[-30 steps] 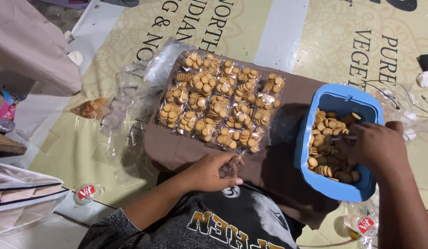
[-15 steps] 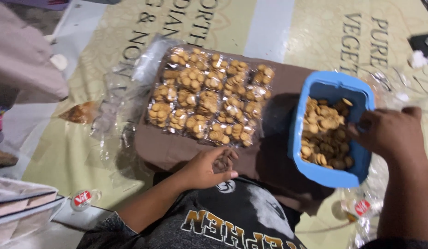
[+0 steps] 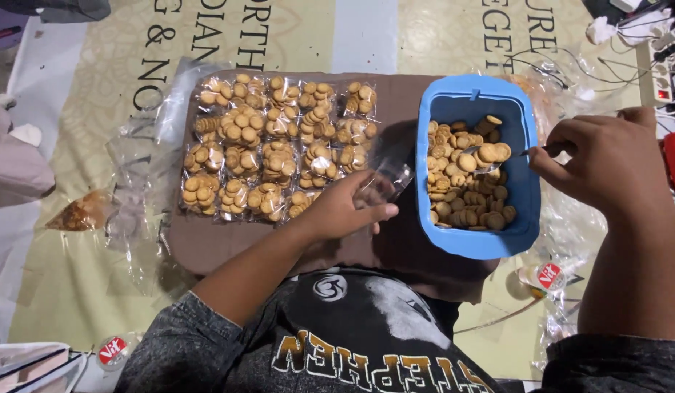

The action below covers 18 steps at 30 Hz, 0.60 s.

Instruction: Manually filling small plastic bags with cookies using a spoon from a large container.

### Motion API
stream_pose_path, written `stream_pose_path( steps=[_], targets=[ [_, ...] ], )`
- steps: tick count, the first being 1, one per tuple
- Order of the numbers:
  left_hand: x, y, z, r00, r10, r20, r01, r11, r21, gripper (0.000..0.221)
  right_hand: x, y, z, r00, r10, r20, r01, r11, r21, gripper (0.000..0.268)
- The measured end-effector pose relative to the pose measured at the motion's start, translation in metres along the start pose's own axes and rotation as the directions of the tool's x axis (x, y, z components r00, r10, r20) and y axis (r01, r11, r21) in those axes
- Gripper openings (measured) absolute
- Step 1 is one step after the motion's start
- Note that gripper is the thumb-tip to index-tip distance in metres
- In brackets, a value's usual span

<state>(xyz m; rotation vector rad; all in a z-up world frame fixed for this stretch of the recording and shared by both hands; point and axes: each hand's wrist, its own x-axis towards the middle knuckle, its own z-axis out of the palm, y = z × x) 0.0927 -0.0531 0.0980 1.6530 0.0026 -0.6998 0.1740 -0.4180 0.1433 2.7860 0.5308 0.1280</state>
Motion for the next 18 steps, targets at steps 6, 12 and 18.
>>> stream_pose_path(
  steps=[6,12,18],
  targets=[
    [0.014,0.009,0.01,0.996,-0.032,0.086,0.033,0.999,-0.013,0.059,-0.005,-0.01,-0.027,0.994,-0.083,-0.071,0.091,0.988,0.124,0.04],
    [0.019,-0.003,0.016,0.983,0.072,0.167,-0.05,0.99,-0.132,0.056,0.009,-0.041,-0.048,0.989,-0.148,0.001,0.148,0.988,0.042,0.037],
    [0.017,-0.013,0.018,0.975,0.069,0.21,-0.04,0.989,-0.139,0.07,0.017,-0.074,-0.067,0.967,-0.254,-0.001,0.254,0.967,0.033,0.03]
  ],
)
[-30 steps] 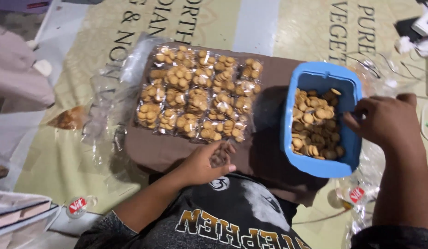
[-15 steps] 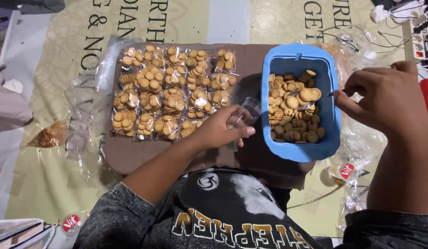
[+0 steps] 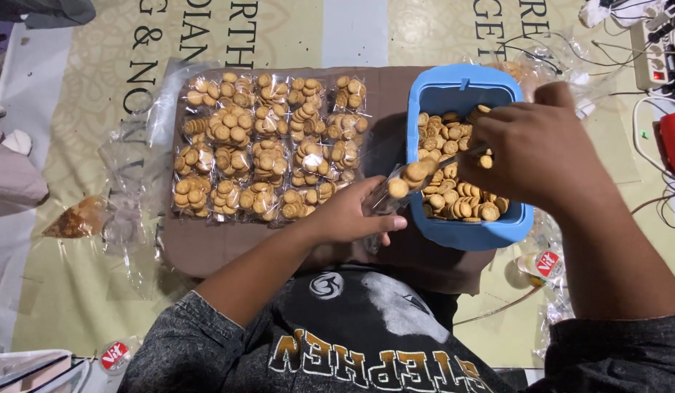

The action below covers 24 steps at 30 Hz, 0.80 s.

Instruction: Manually filling small plastic bags with cookies using a spoon from a large container.

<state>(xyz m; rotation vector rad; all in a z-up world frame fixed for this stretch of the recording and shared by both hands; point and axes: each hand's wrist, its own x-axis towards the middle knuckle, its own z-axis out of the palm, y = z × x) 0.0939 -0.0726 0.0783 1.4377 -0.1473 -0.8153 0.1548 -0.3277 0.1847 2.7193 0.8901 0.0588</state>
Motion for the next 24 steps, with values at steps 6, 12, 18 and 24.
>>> stream_pose_path(
  steps=[6,12,18,24],
  targets=[
    [-0.004,0.001,-0.001,0.999,-0.038,-0.027,0.037,0.999,-0.02,0.062,0.004,-0.032,0.003,0.961,-0.216,-0.172,0.189,0.969,-0.16,0.038],
    [-0.009,0.003,0.002,0.986,-0.037,-0.161,0.048,0.997,0.064,0.041,-0.003,-0.067,-0.01,0.721,-0.496,-0.484,0.365,0.866,-0.342,0.019],
    [-0.025,-0.01,-0.009,0.983,-0.02,-0.182,0.037,0.995,0.088,0.047,-0.037,-0.027,-0.014,0.821,-0.209,-0.531,-0.022,0.918,-0.395,0.033],
    [-0.047,-0.018,-0.011,0.964,-0.185,-0.191,0.195,0.98,0.034,0.049,-0.031,0.024,0.056,0.964,0.147,-0.221,-0.237,0.852,-0.467,0.037]
  ],
)
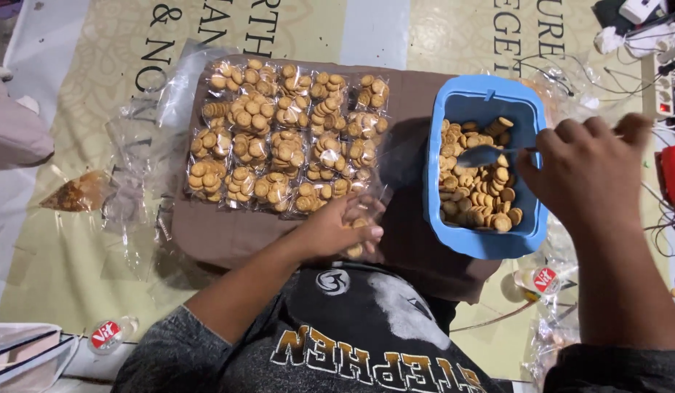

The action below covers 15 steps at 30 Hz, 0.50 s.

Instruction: Manually filling small plastic bags with cookies using a spoon from a large container.

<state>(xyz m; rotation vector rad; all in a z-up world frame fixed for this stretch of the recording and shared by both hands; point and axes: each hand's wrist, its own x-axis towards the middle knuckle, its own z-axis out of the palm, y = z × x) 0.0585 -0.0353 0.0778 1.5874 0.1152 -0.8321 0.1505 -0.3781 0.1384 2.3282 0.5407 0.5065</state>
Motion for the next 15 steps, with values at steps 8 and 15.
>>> stream_pose_path(
  steps=[8,15],
  targets=[
    [0.009,-0.056,0.014,0.97,0.161,0.184,-0.095,0.941,-0.323,0.042,0.014,-0.031,0.061,0.986,-0.093,0.142,0.046,0.951,0.305,0.038],
    [-0.001,-0.048,0.019,0.982,0.153,0.114,-0.127,0.969,-0.211,0.04,0.023,-0.03,0.045,0.956,-0.12,0.269,0.008,0.923,0.385,0.045]
  ],
)
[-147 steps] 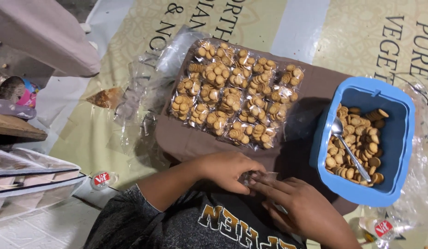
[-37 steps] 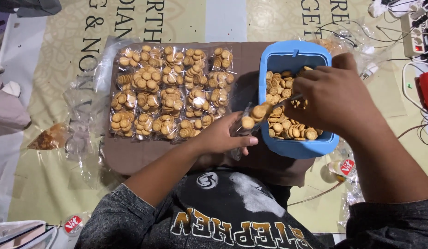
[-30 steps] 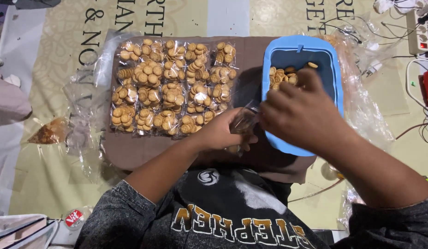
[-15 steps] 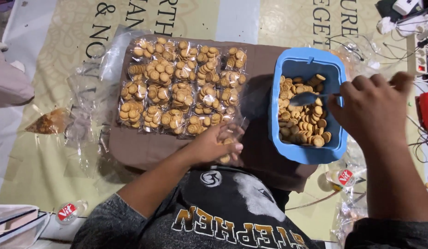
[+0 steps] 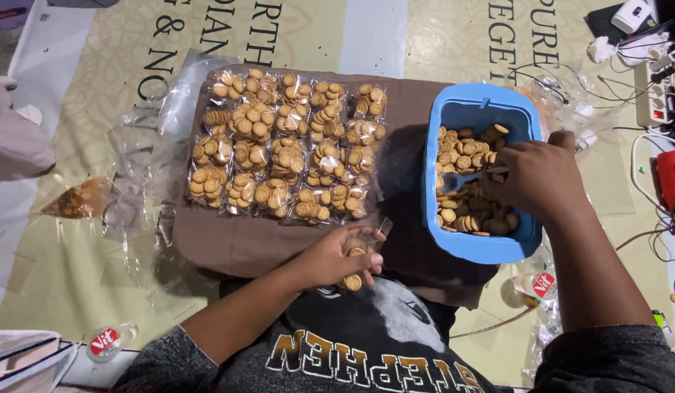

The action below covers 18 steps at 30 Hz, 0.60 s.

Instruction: Manually filling small plastic bags with cookies using a spoon from a large container.

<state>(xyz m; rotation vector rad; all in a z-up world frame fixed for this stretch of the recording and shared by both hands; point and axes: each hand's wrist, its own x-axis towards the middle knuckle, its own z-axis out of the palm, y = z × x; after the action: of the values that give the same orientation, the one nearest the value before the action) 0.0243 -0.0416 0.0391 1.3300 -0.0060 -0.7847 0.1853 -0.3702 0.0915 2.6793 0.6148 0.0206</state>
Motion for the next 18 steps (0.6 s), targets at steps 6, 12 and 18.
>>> stream_pose_path(
  steps=[6,12,18],
  targets=[
    [-0.002,0.016,0.004,0.999,-0.026,-0.036,0.027,0.999,0.03,0.041,-0.004,0.009,-0.011,0.996,0.049,0.081,-0.054,0.996,0.066,0.047],
    [0.012,0.021,0.0,0.998,0.012,-0.066,-0.005,0.995,0.102,0.04,-0.013,0.025,-0.026,0.986,0.088,0.141,-0.104,0.988,0.117,0.043],
    [0.027,0.049,0.003,0.997,-0.018,-0.078,0.032,0.984,0.178,0.053,-0.035,0.035,-0.037,0.991,0.006,-0.136,0.01,0.993,0.12,0.041]
  ],
)
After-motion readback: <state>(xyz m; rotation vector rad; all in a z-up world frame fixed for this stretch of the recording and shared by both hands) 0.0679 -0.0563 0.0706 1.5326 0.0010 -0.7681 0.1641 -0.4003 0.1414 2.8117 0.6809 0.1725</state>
